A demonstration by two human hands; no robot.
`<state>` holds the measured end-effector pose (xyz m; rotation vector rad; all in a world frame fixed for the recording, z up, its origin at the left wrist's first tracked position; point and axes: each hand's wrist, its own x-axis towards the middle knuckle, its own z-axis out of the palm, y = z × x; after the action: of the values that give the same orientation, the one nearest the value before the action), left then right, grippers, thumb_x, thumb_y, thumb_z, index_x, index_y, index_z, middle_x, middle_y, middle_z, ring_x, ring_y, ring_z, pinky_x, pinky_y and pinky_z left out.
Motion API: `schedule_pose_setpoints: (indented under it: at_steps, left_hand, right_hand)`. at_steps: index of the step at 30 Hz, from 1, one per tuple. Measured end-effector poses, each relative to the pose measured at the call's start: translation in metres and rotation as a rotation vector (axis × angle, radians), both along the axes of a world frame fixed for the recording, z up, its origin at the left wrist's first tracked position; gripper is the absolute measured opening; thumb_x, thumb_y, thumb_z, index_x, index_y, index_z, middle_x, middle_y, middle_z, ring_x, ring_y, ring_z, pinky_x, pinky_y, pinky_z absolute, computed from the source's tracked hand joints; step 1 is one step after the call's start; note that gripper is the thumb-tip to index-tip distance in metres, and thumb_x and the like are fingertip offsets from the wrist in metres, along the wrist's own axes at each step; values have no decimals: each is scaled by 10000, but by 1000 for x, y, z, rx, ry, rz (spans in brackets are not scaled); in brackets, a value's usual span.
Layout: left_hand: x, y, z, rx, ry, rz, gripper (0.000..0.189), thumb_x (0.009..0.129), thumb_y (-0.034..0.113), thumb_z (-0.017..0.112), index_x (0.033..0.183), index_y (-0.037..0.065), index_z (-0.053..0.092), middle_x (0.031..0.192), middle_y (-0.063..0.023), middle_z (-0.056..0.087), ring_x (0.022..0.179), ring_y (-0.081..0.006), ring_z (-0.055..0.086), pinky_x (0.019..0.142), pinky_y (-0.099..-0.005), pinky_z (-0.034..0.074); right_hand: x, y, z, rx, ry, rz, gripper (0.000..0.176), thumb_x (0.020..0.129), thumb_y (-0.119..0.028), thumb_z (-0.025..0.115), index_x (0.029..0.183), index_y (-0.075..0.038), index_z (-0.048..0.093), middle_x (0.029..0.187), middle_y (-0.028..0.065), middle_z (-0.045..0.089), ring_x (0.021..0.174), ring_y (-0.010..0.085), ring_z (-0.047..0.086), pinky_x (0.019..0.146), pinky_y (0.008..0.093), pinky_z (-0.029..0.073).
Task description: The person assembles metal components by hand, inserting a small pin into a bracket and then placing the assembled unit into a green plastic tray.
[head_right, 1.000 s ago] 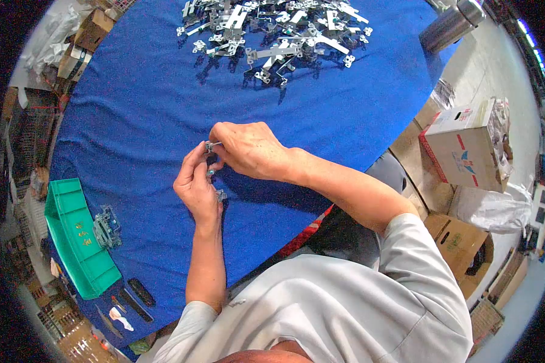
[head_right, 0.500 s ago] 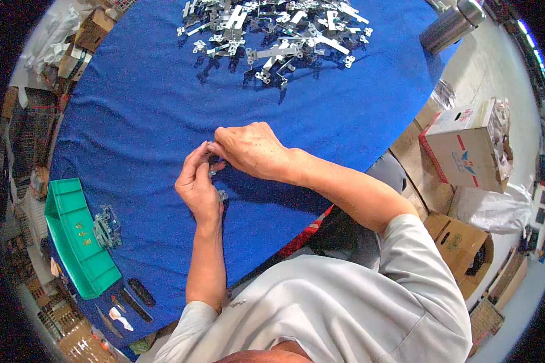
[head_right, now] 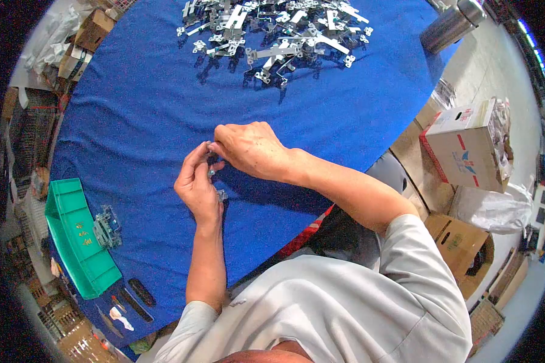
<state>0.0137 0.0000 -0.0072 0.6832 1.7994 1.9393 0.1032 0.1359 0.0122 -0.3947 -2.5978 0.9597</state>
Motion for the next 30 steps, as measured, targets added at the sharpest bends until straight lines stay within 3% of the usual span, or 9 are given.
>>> schedule_pose_setpoints:
  at_steps: [3, 5, 9, 14, 17, 24, 30]
  left_hand:
    - [0, 0, 0, -2, -6, 1, 268, 963, -56, 480, 1129, -20, 688, 1128, -130, 678, 986, -200, 677, 762, -311, 613]
    - [0, 0, 2, 4, -22, 5, 273, 963, -58, 478, 1130, -14, 689, 1127, -127, 679, 983, -200, 677, 758, -309, 611]
    - [0, 0, 0, 13, -39, -5, 279, 958, -83, 464, 1106, -31, 694, 1133, -134, 659, 981, -186, 662, 735, -290, 627]
    - [0, 1, 0, 8, -28, 8, 266, 961, -60, 472, 1119, -37, 685, 1131, -137, 672, 987, -204, 677, 757, -316, 613]
    - [0, 0, 3, 16, -37, 1, 294, 948, -95, 455, 1109, -33, 693, 1140, -138, 656, 987, -186, 660, 741, -295, 623]
    - [0, 1, 2, -3, -18, 5, 276, 952, -66, 465, 1113, -37, 688, 1135, -137, 670, 992, -204, 675, 757, -316, 613]
    - [0, 0, 1, 7, -12, -1, 271, 946, -73, 473, 1103, -39, 692, 1133, -138, 671, 989, -203, 676, 755, -309, 614]
  right_hand:
    - [0, -2, -1, -82, 93, -27, 282, 972, -302, 562, 871, -40, 542, 749, 162, 647, 714, 384, 656, 578, 499, 492]
    - [0, -3, 1, -35, 91, -49, 219, 944, -239, 632, 878, -36, 581, 753, 137, 651, 700, 329, 671, 575, 426, 510]
    - [0, 1, 0, 30, -24, -27, 214, 937, -233, 641, 912, -27, 586, 766, 140, 658, 708, 328, 674, 585, 422, 517]
    - [0, -1, -2, -114, 174, -42, 195, 938, -209, 636, 903, -22, 592, 756, 145, 649, 698, 333, 667, 581, 420, 505]
    - [1, 3, 2, -12, 44, -15, 179, 930, -188, 641, 897, -20, 588, 769, 149, 655, 705, 335, 668, 586, 417, 507]
    - [0, 0, 1, -142, 165, -46, 203, 933, -206, 642, 872, -19, 591, 756, 148, 649, 691, 339, 657, 583, 420, 499]
    - [0, 2, 2, -55, 18, -26, 234, 931, -227, 644, 859, -13, 582, 767, 159, 657, 708, 342, 667, 596, 426, 507]
